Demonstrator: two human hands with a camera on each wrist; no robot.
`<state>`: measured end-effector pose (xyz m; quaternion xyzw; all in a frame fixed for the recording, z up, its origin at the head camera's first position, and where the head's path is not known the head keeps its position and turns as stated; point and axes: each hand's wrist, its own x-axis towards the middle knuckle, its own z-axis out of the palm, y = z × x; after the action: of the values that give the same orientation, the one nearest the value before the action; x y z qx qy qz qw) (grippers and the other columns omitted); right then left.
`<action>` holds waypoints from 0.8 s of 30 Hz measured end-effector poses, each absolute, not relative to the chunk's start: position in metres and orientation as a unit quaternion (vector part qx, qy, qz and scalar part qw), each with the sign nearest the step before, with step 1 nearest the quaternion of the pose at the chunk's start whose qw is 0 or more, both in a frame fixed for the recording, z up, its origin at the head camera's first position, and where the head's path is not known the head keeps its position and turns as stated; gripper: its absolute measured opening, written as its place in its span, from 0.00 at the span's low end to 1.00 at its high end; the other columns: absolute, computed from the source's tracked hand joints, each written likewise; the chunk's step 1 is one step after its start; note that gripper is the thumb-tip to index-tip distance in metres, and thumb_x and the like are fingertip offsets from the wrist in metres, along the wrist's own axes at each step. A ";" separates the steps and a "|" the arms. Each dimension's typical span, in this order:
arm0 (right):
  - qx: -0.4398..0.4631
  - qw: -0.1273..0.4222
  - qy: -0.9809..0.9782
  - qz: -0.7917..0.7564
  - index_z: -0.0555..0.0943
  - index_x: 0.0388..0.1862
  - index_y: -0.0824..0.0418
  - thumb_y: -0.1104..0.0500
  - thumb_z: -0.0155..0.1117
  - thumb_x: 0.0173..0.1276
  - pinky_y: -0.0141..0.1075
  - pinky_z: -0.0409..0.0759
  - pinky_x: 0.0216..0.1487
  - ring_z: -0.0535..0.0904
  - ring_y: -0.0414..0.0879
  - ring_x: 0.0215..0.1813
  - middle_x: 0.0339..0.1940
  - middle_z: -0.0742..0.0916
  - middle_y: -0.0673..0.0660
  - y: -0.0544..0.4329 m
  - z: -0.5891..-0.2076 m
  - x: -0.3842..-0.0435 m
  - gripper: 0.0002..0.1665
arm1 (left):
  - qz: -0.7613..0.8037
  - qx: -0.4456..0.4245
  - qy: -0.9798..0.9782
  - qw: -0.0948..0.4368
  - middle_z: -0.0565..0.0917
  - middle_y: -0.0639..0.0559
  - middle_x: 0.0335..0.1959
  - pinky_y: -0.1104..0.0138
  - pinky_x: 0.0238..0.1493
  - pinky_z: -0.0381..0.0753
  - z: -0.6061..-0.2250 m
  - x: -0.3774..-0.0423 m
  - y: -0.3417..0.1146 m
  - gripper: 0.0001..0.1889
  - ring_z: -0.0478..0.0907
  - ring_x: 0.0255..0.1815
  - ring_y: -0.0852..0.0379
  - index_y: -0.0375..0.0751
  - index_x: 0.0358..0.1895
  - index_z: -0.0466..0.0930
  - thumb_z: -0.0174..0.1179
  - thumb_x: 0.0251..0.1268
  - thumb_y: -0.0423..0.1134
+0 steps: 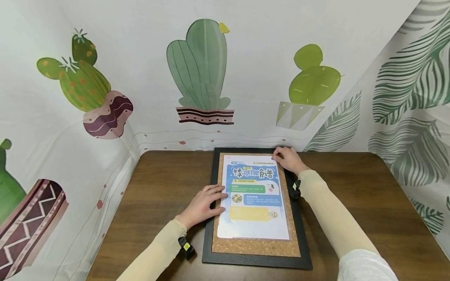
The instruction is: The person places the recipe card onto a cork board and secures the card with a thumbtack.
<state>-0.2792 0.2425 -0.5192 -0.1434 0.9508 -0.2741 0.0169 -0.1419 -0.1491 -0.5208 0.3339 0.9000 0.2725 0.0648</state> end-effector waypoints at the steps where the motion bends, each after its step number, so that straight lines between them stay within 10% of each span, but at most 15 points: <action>1: -0.143 0.017 0.949 -0.280 0.82 0.39 0.60 0.60 0.63 0.79 0.53 0.64 0.56 0.72 0.56 0.40 0.35 0.85 0.58 0.243 -0.519 -0.279 0.06 | 0.273 0.334 0.900 0.065 0.72 0.44 0.77 0.37 0.71 0.67 -0.521 -0.142 -0.149 0.25 0.64 0.78 0.40 0.45 0.69 0.81 0.67 0.73 0.47; 24: -0.051 0.004 0.922 -0.384 0.85 0.53 0.64 0.55 0.63 0.79 0.47 0.75 0.49 0.78 0.55 0.44 0.47 0.88 0.63 0.259 -0.514 -0.234 0.14 | 0.278 0.337 0.897 0.062 0.71 0.41 0.76 0.44 0.74 0.67 -0.522 -0.144 -0.150 0.26 0.64 0.79 0.41 0.38 0.71 0.77 0.66 0.74 0.43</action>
<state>-0.2336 0.2594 -0.5138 -0.0510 0.9218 -0.3843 0.0045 -0.1436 -0.1502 -0.5218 0.3373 0.8972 0.2784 0.0616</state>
